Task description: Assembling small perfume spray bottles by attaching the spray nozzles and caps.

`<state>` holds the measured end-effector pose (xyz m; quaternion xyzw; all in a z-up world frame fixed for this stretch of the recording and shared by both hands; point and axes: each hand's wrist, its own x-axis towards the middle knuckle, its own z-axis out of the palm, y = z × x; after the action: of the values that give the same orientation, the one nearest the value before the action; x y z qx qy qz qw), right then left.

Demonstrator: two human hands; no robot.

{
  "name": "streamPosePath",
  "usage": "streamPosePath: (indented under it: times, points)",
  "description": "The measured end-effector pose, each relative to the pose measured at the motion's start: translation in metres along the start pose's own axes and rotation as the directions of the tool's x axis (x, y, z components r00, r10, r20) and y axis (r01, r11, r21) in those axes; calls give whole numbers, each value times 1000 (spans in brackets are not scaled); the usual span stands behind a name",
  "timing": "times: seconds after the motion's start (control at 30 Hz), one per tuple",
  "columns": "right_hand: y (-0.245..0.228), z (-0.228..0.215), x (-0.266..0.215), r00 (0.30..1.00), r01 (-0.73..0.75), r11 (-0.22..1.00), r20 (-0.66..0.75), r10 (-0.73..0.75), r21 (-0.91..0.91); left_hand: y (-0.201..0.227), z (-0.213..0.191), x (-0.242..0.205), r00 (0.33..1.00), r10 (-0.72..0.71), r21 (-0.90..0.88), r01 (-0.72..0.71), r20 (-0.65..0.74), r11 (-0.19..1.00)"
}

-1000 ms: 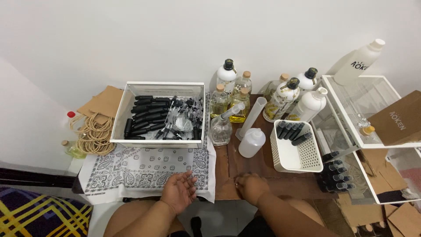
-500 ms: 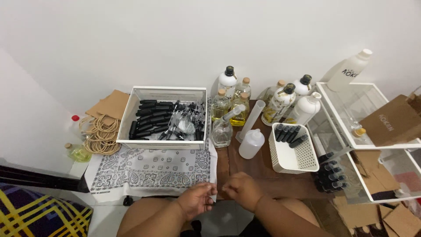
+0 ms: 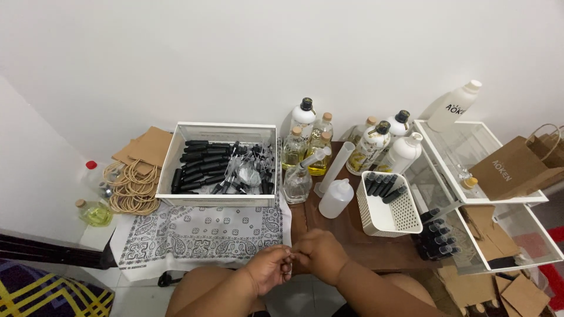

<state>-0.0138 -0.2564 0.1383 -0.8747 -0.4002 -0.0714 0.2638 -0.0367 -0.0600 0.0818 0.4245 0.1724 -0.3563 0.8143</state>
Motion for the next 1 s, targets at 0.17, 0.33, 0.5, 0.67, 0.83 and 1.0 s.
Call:
streamPosePath:
  times: [0.17, 0.33, 0.5, 0.67, 0.83, 1.0]
  points:
    - [-5, 16, -10, 961, -270, 929, 19, 274, 254, -5, -6, 9, 1000, 18, 45, -18, 13, 999]
    - [-16, 16, -1, 668, -738, 584, 244, 703, 337, 1, -4, -4, 999, 43, 92, -45, 23, 995]
    - [-28, 3, 14, 614, -779, 509, 280, 738, 366, 5, -8, -9, 998, 52, 3, -52, 39, 999]
    - [-15, 31, 8, 722, -653, 606, 133, 679, 454, 9, -16, -12, 990, 24, -98, -10, 137, 995]
    - [-25, 25, 16, 775, -584, 613, 141, 616, 533, 14, -20, -19, 980, 58, -189, -21, 189, 982]
    - [-20, 23, 20, 592, -709, 257, 355, 724, 657, 12, -19, -19, 980, 118, -128, -98, 163, 987]
